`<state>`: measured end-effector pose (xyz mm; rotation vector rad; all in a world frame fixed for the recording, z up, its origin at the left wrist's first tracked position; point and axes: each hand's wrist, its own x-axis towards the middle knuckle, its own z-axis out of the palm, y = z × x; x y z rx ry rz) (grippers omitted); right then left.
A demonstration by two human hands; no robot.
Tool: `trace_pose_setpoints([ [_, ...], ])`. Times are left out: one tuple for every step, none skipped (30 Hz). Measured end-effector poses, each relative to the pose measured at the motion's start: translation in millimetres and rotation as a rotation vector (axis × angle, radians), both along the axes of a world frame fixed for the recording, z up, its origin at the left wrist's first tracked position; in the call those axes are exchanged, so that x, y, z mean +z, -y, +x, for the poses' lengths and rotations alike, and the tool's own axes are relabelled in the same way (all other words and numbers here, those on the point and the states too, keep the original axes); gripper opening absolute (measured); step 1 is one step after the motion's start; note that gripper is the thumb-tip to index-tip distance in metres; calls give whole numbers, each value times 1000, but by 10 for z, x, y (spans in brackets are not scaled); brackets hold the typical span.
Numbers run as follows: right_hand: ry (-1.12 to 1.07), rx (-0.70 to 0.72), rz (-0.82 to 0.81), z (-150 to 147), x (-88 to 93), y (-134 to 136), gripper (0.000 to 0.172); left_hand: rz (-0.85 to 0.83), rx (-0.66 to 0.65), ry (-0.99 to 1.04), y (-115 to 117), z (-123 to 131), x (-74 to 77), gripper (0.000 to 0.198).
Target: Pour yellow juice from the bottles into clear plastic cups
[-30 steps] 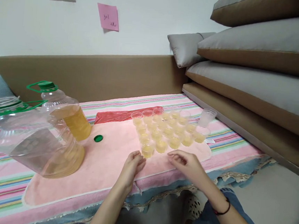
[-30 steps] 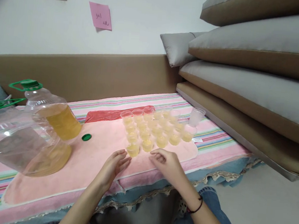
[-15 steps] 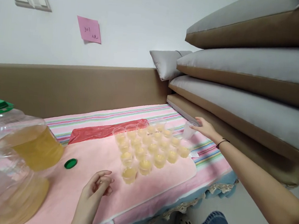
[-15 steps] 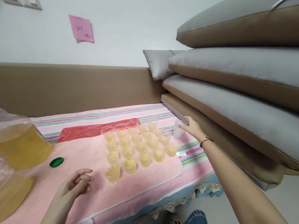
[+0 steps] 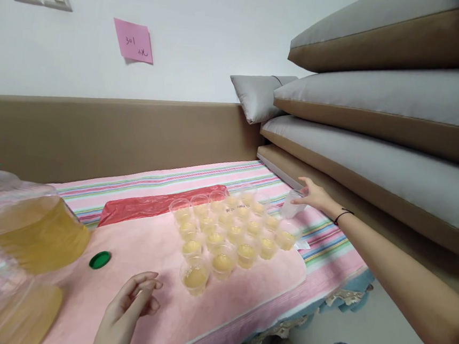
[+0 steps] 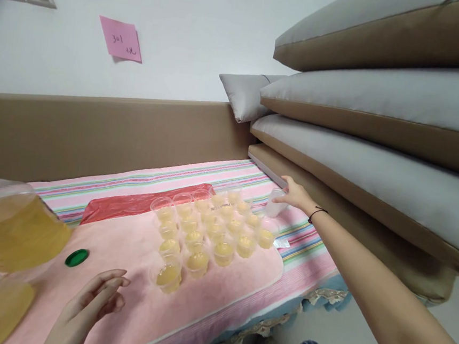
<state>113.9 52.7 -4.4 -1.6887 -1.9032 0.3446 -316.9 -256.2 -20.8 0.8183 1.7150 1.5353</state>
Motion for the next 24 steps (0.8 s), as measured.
trace_pose_setpoints([
  [16,0,-2,5,17,1,95,-2,-5,-2,-2,-20,-17,50],
  [30,0,-5,10,35,3,94,-5,-14,0,-5,-44,-36,51],
  [42,3,-6,13,53,5,94,-11,-28,3,-6,-69,-53,52],
  [52,8,-7,15,71,7,94,-17,-43,7,-7,-92,-66,53],
  [59,14,-7,16,91,10,95,-21,-56,9,-6,-112,-74,54],
  [64,21,-6,17,112,14,95,-25,-66,9,-5,-126,-76,55],
  [68,26,-5,16,136,17,95,-27,-70,7,-4,-136,-73,55],
  [71,30,-4,14,163,21,95,-28,-69,5,-3,-142,-69,56],
  [75,32,-2,12,193,25,95,-31,-64,4,-4,-144,-63,57],
  [79,31,1,9,229,29,94,-32,-58,6,-6,-145,-58,58],
  [83,27,6,6,270,33,94,-31,-56,11,-9,-146,-55,59],
  [87,23,12,4,319,37,94,-27,-53,18,-13,-146,-54,60],
  [93,19,20,3,374,42,95,-21,-49,25,-17,-148,-53,60],
  [99,16,29,1,437,49,96,-16,-47,33,-20,-149,-51,60],
  [105,15,36,-1,508,58,97,-12,-48,41,-22,-151,-49,60],
  [111,15,42,-6,584,71,97,-10,-48,47,-22,-152,-44,59],
  [116,18,47,-16,665,88,99,-8,-49,52,-19,-153,-37,58],
  [119,23,52,-33,750,111,100,-5,-53,57,-15,-154,-29,57],
  [120,32,56,-61,837,140,103,0,-58,63,-9,-155,-19,56],
  [118,46,61,-102,923,177,105,5,-61,68,-2,-157,-8,55],
  [115,64,65,-161,1008,223,108,14,-62,74,5,-160,3,54],
  [112,89,70,-239,1090,279,110,23,-61,81,13,-163,15,53],
  [109,123,78,-338,1168,348,112,31,-57,89,21,-168,26,52],
  [106,168,91,-460,1240,431,112,42,-52,96,29,-173,39,51],
])
